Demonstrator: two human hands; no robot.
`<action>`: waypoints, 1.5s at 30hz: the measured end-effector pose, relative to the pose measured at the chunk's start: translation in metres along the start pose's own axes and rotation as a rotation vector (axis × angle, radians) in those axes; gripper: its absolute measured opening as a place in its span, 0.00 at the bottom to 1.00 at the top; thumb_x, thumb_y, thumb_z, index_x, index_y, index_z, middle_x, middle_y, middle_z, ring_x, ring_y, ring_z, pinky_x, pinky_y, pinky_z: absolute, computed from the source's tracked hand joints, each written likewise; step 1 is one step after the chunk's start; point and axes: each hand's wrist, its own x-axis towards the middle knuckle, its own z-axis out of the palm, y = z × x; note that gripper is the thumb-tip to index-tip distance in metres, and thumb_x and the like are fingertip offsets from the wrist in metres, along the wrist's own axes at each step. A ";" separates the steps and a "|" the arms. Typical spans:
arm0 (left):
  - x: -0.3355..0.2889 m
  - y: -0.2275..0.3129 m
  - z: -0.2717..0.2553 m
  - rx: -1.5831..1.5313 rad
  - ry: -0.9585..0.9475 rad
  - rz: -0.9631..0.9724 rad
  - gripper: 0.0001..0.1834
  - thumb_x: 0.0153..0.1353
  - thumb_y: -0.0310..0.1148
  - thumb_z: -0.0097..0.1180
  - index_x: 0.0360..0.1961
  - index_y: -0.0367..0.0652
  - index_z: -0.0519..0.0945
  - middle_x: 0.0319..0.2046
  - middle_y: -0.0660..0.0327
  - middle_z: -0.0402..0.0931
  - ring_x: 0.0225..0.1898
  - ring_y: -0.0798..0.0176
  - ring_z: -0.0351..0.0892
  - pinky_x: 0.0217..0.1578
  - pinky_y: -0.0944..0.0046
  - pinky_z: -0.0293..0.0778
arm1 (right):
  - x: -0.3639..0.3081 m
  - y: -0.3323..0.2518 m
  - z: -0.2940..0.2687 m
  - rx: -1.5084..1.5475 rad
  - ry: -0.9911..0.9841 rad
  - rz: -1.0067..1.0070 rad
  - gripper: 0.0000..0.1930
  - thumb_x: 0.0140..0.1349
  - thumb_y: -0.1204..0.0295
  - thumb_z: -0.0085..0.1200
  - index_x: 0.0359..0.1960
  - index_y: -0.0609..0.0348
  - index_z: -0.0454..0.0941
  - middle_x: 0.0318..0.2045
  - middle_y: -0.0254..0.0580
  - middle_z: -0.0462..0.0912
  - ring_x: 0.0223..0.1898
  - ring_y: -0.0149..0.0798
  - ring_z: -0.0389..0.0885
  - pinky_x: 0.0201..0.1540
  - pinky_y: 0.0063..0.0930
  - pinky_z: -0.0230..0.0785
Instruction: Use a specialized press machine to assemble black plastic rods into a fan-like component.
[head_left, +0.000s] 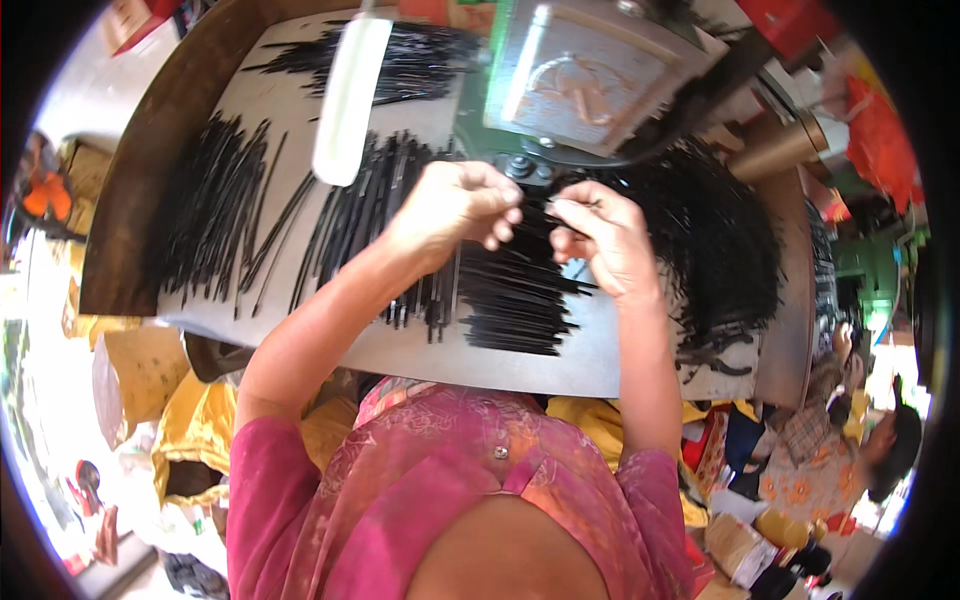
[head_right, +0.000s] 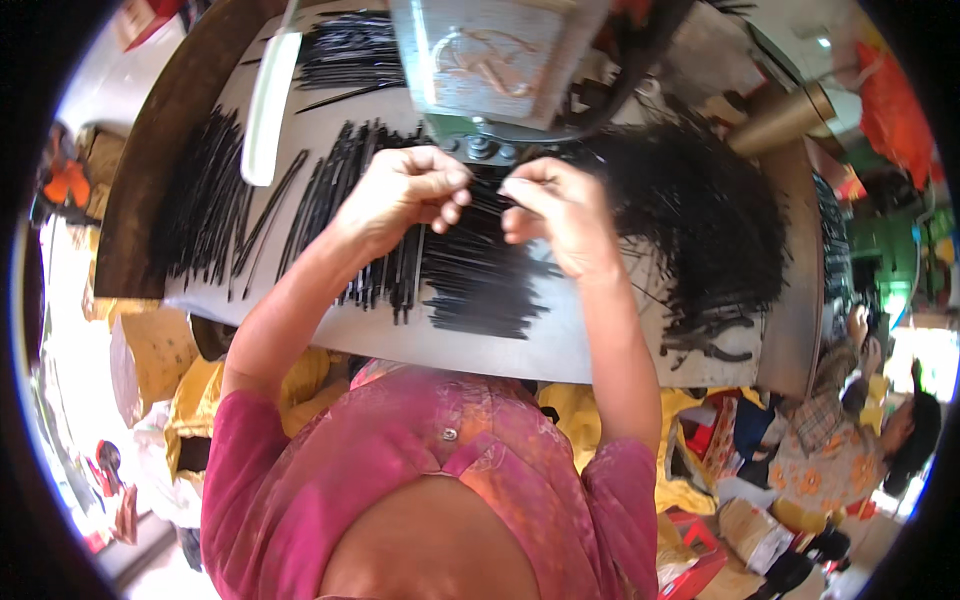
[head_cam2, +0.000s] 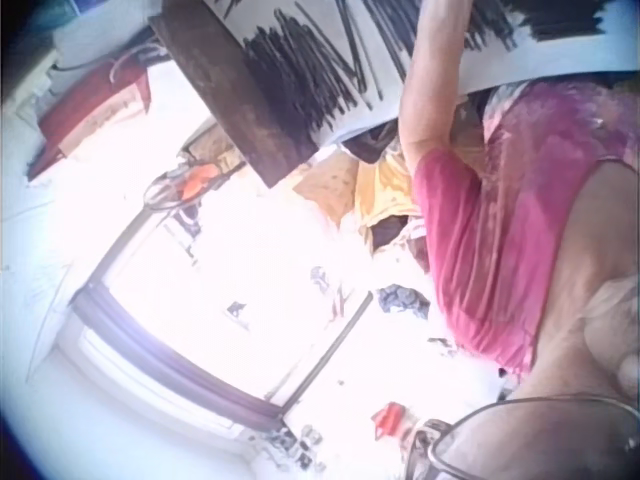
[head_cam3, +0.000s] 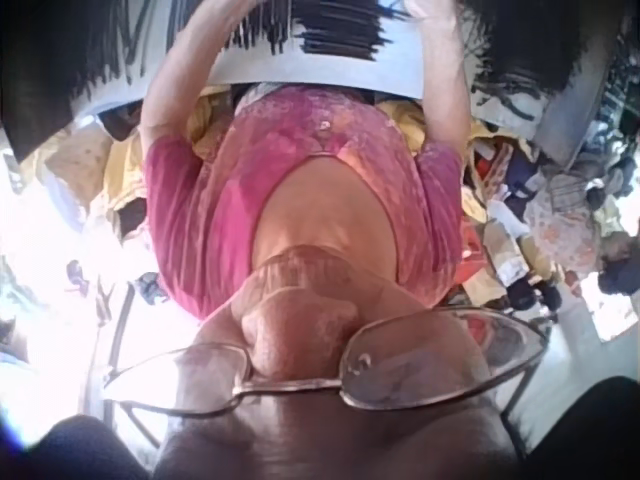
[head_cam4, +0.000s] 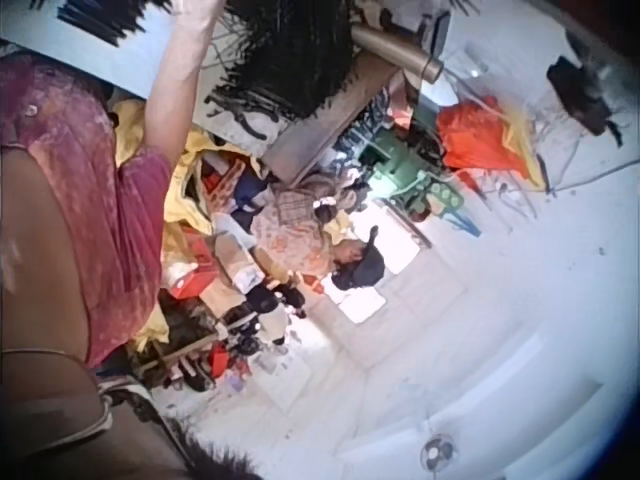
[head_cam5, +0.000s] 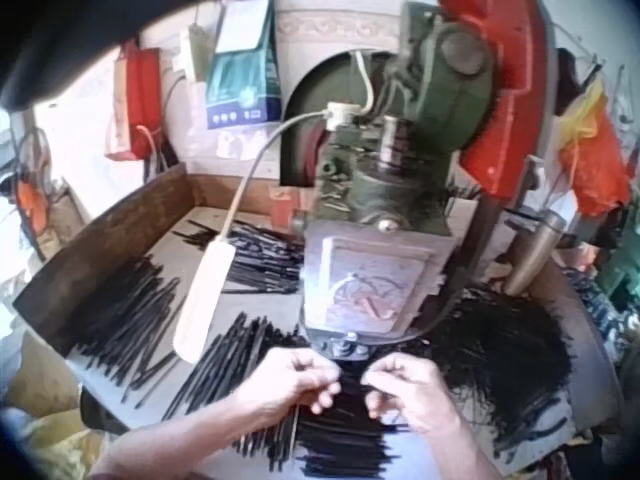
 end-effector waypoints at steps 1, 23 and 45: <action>-0.003 0.000 0.004 0.060 -0.022 0.011 0.06 0.52 0.29 0.52 0.26 0.36 0.73 0.20 0.62 0.73 0.18 0.71 0.72 0.18 0.75 0.68 | -0.001 -0.003 -0.004 0.019 0.052 0.001 0.05 0.51 0.76 0.51 0.28 0.64 0.71 0.22 0.39 0.74 0.18 0.27 0.74 0.17 0.16 0.68; -0.066 0.014 -0.047 0.422 0.135 0.005 0.06 0.52 0.29 0.52 0.24 0.37 0.73 0.17 0.65 0.72 0.15 0.77 0.69 0.13 0.78 0.63 | -0.013 0.015 0.034 0.295 -0.041 0.052 0.04 0.56 0.75 0.46 0.28 0.63 0.68 0.24 0.38 0.73 0.19 0.25 0.70 0.19 0.16 0.63; -0.054 0.000 -0.120 1.523 0.679 0.106 0.09 0.49 0.30 0.49 0.26 0.33 0.74 0.29 0.48 0.72 0.33 0.47 0.72 0.34 0.55 0.66 | 0.011 0.017 0.015 -0.779 0.125 -0.151 0.10 0.45 0.73 0.57 0.21 0.65 0.68 0.09 0.34 0.68 0.09 0.23 0.66 0.09 0.16 0.56</action>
